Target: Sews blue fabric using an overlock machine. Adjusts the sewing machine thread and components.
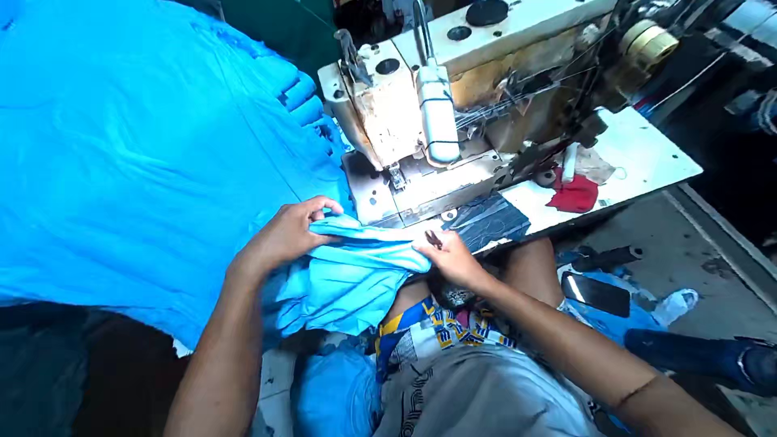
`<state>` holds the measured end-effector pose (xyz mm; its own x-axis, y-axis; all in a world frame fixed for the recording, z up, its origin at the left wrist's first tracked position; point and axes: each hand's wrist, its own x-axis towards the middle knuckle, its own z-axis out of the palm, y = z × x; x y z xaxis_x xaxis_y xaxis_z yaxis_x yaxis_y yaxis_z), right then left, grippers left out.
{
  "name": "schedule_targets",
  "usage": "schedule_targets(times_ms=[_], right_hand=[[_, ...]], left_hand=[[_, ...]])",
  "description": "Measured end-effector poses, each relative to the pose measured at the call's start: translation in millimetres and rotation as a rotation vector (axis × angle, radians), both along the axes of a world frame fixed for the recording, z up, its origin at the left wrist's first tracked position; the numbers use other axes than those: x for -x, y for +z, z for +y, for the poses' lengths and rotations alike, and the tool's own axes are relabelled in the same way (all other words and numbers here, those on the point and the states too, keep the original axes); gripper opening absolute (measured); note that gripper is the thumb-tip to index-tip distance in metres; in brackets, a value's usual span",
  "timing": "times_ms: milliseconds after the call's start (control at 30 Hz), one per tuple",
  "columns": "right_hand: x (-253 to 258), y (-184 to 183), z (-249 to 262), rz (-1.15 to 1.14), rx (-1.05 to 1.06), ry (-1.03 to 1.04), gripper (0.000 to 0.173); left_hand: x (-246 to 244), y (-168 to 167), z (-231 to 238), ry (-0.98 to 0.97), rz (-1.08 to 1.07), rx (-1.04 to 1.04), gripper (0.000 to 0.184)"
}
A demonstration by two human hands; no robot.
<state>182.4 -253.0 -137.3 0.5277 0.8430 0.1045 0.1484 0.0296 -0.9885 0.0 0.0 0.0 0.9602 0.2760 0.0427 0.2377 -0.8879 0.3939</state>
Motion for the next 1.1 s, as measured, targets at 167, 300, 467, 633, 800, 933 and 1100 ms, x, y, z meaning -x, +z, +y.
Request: schedule_targets(times_ms=[167,300,467,633,800,933,1100], right_hand=[[-3.8,16.3,-2.4,-0.519,0.207,-0.096,0.025],[8.7,21.8,10.7,-0.901,0.024,-0.245,0.04],[4.4,17.3,24.6,-0.815,-0.15,-0.141,0.02],[-2.6,22.5,14.7,-0.307,-0.153,-0.004,0.013],[-13.2,24.5,6.3,-0.075,-0.165,0.017,0.01],[-19.3,22.3,-1.3,0.004,-0.161,0.024,0.009],[-16.2,21.0,-9.7,0.032,-0.133,0.038,0.008]], left_hand=[[-18.5,28.8,-22.3,-0.085,-0.017,0.144,0.038],[-22.5,42.6,-36.3,-0.142,-0.081,0.104,0.029],[-18.3,42.9,-46.2,-0.044,-0.168,0.027,0.019],[-12.8,27.3,-49.6,0.06,-0.331,-0.014,0.012],[-25.0,14.4,-63.8,0.026,-0.368,0.307,0.037],[-32.3,5.4,-48.9,-0.016,-0.418,0.361,0.01],[-51.7,-10.5,-58.0,0.125,-0.459,0.407,0.011]])
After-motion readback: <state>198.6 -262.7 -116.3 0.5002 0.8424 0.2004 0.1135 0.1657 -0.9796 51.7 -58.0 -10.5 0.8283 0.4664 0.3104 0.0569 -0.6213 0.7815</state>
